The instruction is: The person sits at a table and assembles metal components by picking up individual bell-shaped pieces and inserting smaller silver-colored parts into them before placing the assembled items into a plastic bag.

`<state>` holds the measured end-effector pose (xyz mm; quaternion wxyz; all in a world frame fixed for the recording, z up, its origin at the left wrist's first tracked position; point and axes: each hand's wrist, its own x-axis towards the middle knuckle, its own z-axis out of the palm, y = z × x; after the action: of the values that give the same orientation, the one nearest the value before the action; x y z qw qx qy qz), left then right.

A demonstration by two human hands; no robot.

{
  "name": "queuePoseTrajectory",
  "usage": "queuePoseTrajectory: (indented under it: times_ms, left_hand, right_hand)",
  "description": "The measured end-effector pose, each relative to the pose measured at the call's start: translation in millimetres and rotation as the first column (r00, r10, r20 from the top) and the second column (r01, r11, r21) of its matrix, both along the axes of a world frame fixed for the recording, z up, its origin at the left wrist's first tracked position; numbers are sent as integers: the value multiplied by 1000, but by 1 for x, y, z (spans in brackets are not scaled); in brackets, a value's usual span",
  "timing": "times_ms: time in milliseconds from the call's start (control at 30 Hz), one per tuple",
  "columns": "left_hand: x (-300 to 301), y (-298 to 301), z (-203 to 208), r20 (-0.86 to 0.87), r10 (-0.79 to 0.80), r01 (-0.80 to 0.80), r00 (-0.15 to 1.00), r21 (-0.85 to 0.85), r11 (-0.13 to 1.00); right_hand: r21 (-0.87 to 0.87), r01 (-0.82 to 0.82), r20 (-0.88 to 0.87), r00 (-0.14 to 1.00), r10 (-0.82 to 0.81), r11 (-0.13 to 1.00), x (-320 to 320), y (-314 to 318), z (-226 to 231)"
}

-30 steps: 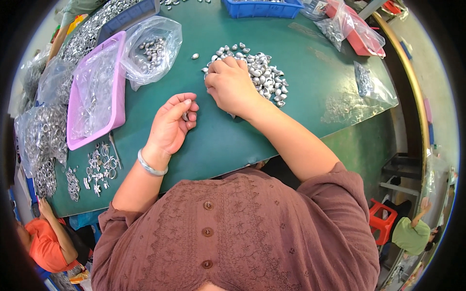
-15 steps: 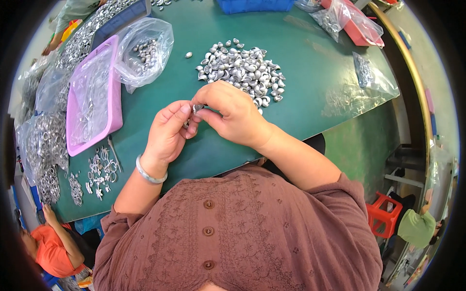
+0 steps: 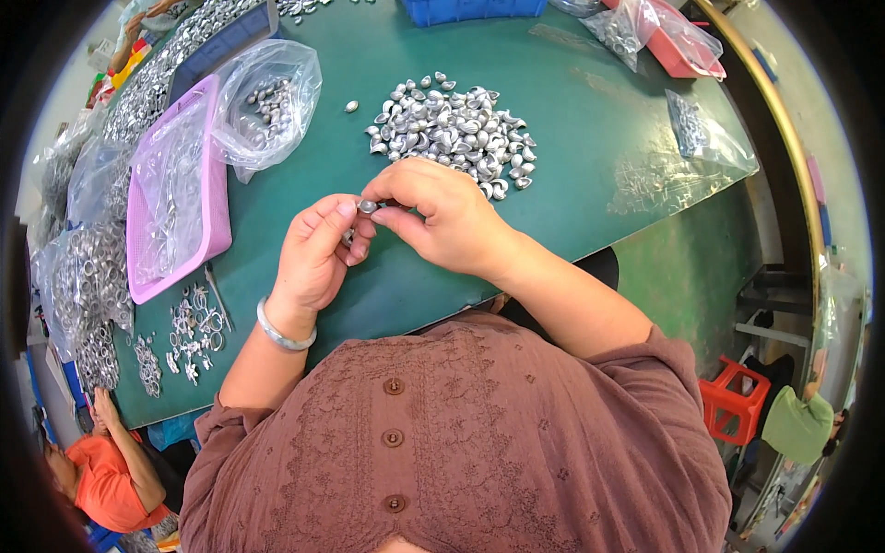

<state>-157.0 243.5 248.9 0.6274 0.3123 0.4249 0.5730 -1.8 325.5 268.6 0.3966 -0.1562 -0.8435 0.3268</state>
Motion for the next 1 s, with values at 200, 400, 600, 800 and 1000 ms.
queuePoseTrajectory:
  times_ms: [200, 400, 600, 800, 1000]
  left_hand:
    - [1, 0, 0, -62, 14, -13, 998, 14, 1000]
    - [6, 0, 4, -158, 38, -31, 987, 49, 998]
    - [4, 1, 3, -12, 0, 0, 1000, 1, 1000]
    - [3, 1, 2, -1, -3, 3, 1000, -49, 999]
    - [-2, 3, 0, 160, -57, 77, 986, -124, 989]
  right_hand:
    - [-31, -19, -12, 1000, 18, 999, 1, 0, -2]
    - [-528, -113, -98, 993, 71, 842, 2, 1, -7]
    - [-912, -159, -150, 987, 52, 378, 5, 1, -4]
    - [-945, -146, -151, 988, 6, 292, 3, -2, -6]
    - [-942, -190, -185, 982, 44, 275, 4, -3, -11]
